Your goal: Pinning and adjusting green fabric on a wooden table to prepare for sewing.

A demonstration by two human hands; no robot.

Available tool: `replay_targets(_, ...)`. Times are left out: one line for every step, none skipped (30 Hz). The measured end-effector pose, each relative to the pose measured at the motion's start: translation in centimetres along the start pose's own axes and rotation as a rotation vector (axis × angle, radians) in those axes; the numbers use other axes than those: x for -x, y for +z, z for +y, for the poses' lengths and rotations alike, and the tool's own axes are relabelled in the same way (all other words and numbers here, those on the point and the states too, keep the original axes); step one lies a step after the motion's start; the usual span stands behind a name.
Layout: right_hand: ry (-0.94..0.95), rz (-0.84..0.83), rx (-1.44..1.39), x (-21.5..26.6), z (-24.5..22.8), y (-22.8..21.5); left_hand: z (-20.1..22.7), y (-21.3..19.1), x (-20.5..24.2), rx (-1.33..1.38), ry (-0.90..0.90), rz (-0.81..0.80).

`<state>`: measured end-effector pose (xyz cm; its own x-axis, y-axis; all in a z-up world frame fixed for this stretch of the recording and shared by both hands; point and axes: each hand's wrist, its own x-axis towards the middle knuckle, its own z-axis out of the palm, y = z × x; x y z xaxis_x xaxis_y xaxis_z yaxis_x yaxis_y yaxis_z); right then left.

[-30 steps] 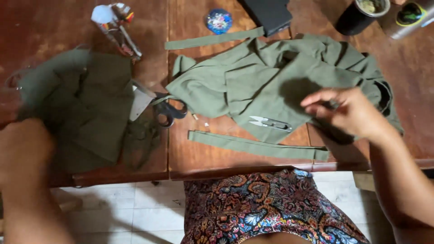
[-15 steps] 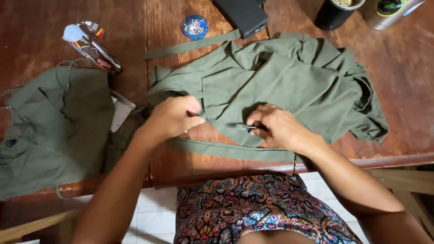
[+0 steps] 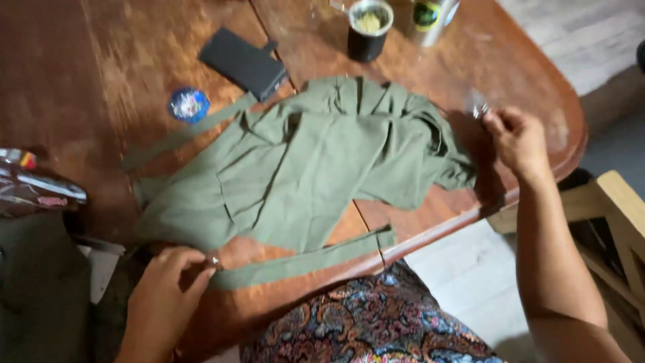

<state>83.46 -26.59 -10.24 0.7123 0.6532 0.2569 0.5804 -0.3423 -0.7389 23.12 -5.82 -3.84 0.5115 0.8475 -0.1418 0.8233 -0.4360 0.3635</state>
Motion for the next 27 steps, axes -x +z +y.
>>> replay_targets(-0.001,-0.017,0.248,-0.9,2.1,0.2,-1.0,0.7,0.4,-0.020,0.024,0.082)
replay_targets(-0.015,-0.017,0.243,-1.2,2.3,0.5,-1.4,1.3,0.6,-0.019,0.017,0.095)
replay_targets(-0.037,-0.030,0.308,-1.5,2.6,0.8,-1.9,2.0,0.7,-0.008,0.113,0.230)
replay_targets(-0.060,-0.049,0.369,-1.7,2.7,1.5,-2.5,2.5,1.1,-0.002,0.201,0.364)
replay_targets(-0.076,-0.056,0.361,-2.2,2.8,1.5,-2.8,3.0,1.1,-0.006,0.187,0.376)
replay_targets(-0.140,-0.027,0.404,-2.5,2.8,1.9,-3.2,3.4,1.3,-0.058,0.208,0.455)
replay_targets(-0.205,0.003,0.446,-2.8,2.8,2.2,-3.6,3.8,1.4,-0.113,0.230,0.534)
replay_targets(-0.219,-0.006,0.434,-3.0,2.6,2.4,-3.8,4.0,1.6,-0.121,0.213,0.542)
replay_targets(-0.237,0.047,0.484,-3.2,2.4,2.7,-4.1,4.1,1.8,-0.124,0.219,0.571)
replay_targets(-0.260,0.099,0.535,-3.4,2.2,2.9,-4.4,4.4,2.2,-0.125,0.221,0.602)
replay_targets(-0.278,0.089,0.523,-3.9,1.8,3.1,-4.3,4.1,2.2,-0.132,0.200,0.611)
replay_targets(-0.390,0.109,0.486,-4.3,1.5,3.5,-4.1,3.8,2.6,-0.113,0.237,0.654)
replay_targets(-0.501,0.129,0.445,-4.8,1.1,3.9,-4.1,3.5,2.9,-0.095,0.275,0.696)
replay_targets(-0.525,0.105,0.424,-4.9,-0.7,4.9,-4.4,3.7,2.9,-0.108,0.237,0.702)
replay_targets(-0.531,0.062,0.333,-5.0,-2.4,5.9,-4.8,3.8,3.0,-0.093,0.228,0.697)
replay_targets(-0.535,0.018,0.240,-5.0,-4.1,7.0,-5.3,3.8,3.1,-0.080,0.218,0.692)
replay_targets(-0.557,-0.009,0.218,-4.5,-8.1,8.8,-5.7,4.1,3.5,-0.094,0.180,0.699)
replay_targets(-0.615,-0.133,0.181,-3.7,-11.9,10.2,-6.1,4.5,3.7,-0.047,0.130,0.675)
replay_targets(-0.674,-0.257,0.142,-2.7,-15.6,11.4,-6.5,4.9,3.8,0.001,0.079,0.652)
replay_targets(-0.690,-0.282,0.125,-1.7,-18.8,13.5,-6.5,4.8,4.2,-0.009,0.046,0.655)
replay_targets(-0.864,-0.385,0.053,-0.6,-22.0,15.4,-6.5,4.7,4.6,0.054,-0.018,0.652)
replay_targets(-1.034,-0.480,-0.021,0.5,-25.0,17.1,-6.4,4.6,4.6,0.119,-0.074,0.649)
replay_targets(-1.045,-0.499,-0.038,2.3,-27.1,19.0,-6.5,4.6,5.1,0.111,-0.100,0.653)
replay_targets(-1.136,-0.577,-0.174,3.9,-29.2,20.6,-6.5,4.6,5.3,0.133,-0.120,0.684)
replay_targets(-1.222,-0.655,-0.314,5.5,-31.2,22.2,-6.5,4.6,5.3,0.154,-0.139,0.717)
replay_targets(-1.226,-0.660,-0.318,6.9,-32.3,23.3,-6.8,4.9,5.5,0.152,-0.147,0.720)
replay_targets(-1.275,-0.684,-0.285,8.3,-33.4,24.3,-7.0,5.3,5.6,0.167,-0.138,0.752)
